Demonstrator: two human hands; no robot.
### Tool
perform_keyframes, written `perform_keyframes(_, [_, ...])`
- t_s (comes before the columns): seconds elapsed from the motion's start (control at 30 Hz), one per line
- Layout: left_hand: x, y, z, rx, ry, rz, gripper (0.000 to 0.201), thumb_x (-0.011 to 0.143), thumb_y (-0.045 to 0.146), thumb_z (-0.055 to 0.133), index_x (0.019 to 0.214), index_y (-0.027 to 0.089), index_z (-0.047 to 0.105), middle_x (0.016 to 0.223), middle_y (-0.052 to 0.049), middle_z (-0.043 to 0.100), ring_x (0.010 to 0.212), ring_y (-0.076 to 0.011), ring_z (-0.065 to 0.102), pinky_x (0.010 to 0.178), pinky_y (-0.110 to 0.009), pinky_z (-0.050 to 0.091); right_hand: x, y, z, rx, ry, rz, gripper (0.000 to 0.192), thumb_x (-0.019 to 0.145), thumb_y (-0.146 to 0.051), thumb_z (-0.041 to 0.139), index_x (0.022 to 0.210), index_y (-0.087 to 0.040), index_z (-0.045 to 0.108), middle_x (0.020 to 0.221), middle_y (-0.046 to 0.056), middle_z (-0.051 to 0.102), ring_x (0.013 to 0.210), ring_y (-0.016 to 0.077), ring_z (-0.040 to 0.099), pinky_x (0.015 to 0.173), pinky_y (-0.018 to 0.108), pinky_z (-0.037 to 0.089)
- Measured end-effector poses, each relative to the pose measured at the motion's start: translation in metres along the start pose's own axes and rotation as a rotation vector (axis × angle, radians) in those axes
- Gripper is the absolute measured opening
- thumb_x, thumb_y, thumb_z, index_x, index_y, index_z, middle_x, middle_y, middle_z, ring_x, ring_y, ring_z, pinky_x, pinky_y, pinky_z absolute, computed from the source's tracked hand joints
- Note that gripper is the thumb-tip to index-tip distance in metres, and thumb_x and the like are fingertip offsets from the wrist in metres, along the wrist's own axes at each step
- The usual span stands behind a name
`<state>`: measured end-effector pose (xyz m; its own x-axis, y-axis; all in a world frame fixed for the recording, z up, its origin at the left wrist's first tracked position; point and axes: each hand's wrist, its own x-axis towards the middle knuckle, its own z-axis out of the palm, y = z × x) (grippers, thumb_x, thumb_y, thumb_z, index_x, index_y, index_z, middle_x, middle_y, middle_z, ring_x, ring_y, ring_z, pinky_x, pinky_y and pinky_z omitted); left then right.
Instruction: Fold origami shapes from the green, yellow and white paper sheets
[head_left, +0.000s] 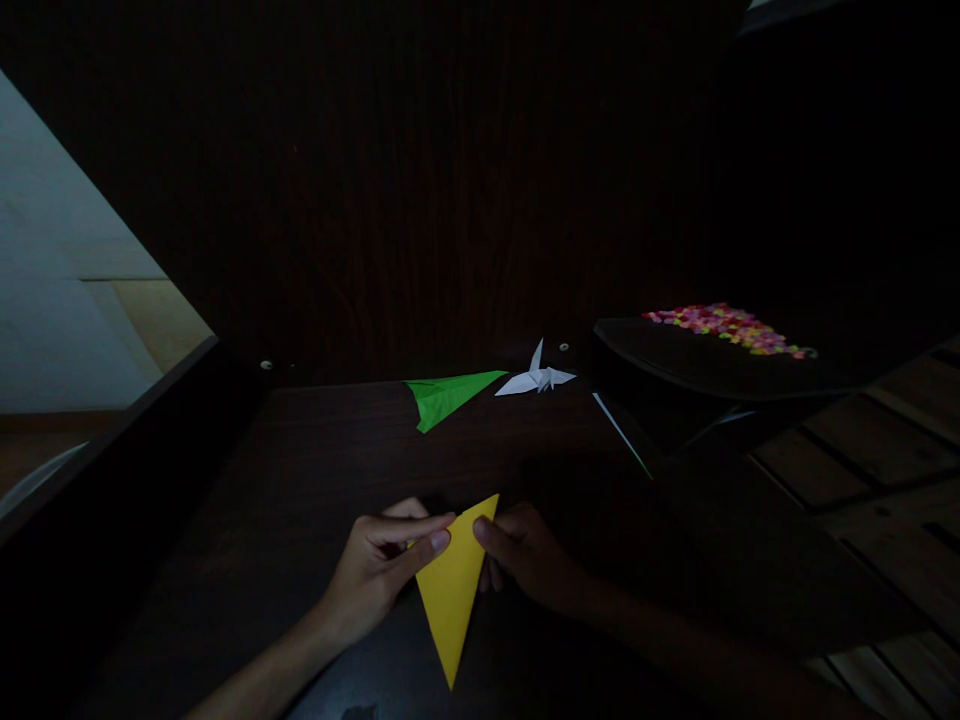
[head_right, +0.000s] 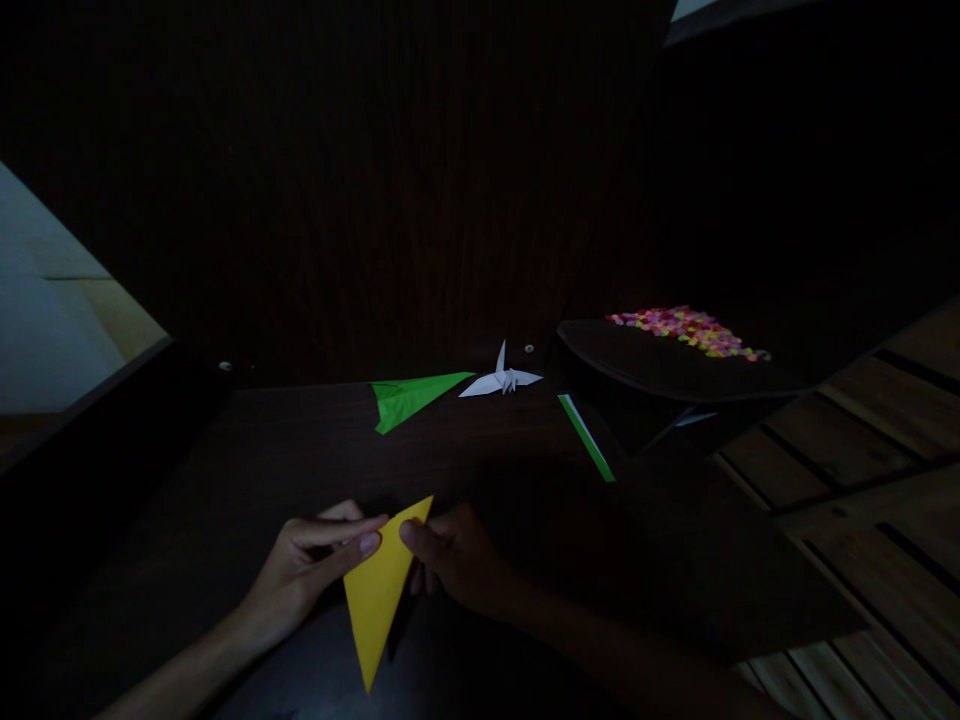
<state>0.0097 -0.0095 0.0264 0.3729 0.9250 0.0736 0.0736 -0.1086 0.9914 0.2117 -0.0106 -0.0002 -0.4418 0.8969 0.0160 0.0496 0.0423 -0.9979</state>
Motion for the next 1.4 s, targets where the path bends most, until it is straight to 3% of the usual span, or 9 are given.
perform_keyframes(0.3, [0.0,0.001,-0.001,0.018,-0.007,0.022,0.024,0.087,0.034,0.068,0.105,0.023,0.078,0.07,-0.004,0.058,0.063,-0.0141,0.052,0.053,-0.024,0.038,-0.006,0.0,0.004,-0.007,0.003,0.038,0.065,0.09,-0.069,0.043,0.051,-0.017,0.053,0.042,0.0,0.052,0.033,0.0075,0.045,0.035,0.018,0.031])
perform_keyframes(0.57, [0.0,0.001,0.003,0.007,0.072,0.024,0.022,0.086,0.034,0.068,0.101,0.023,0.08,0.071,-0.004,0.059,0.063,-0.0147,0.054,0.052,-0.024,0.04,-0.005,0.003,0.008,0.026,-0.017,0.041,0.057,0.086,-0.065,0.055,0.058,-0.015,0.061,0.049,0.001,0.059,0.039,0.0085,0.052,0.04,0.018,0.037])
perform_keyframes(0.8, [-0.001,-0.002,0.003,0.045,0.091,0.039,0.022,0.086,0.033,0.068,0.102,0.024,0.079,0.068,-0.003,0.057,0.062,-0.0139,0.052,0.052,-0.023,0.039,-0.007,0.006,0.007,-0.002,0.002,0.057,0.058,0.089,-0.062,0.053,0.056,-0.015,0.059,0.045,0.0,0.056,0.034,0.007,0.047,0.036,0.017,0.032])
perform_keyframes(1.1, [-0.002,0.001,0.004,0.038,0.117,0.035,0.022,0.085,0.033,0.068,0.1,0.023,0.08,0.069,-0.004,0.059,0.063,-0.0149,0.054,0.053,-0.024,0.042,-0.005,-0.002,0.012,0.006,-0.037,0.052,0.062,0.087,-0.064,0.054,0.049,-0.016,0.057,0.045,0.001,0.057,0.037,0.0081,0.052,0.041,0.018,0.039])
perform_keyframes(1.4, [0.0,0.0,0.004,-0.019,0.083,-0.006,0.024,0.081,0.033,0.072,0.1,0.02,0.08,0.064,0.0,0.054,0.057,-0.0114,0.046,0.05,-0.023,0.035,-0.005,-0.001,-0.003,0.033,-0.147,0.082,0.057,0.089,-0.062,0.054,0.06,-0.014,0.063,0.048,0.001,0.059,0.036,0.0085,0.051,0.035,0.017,0.037])
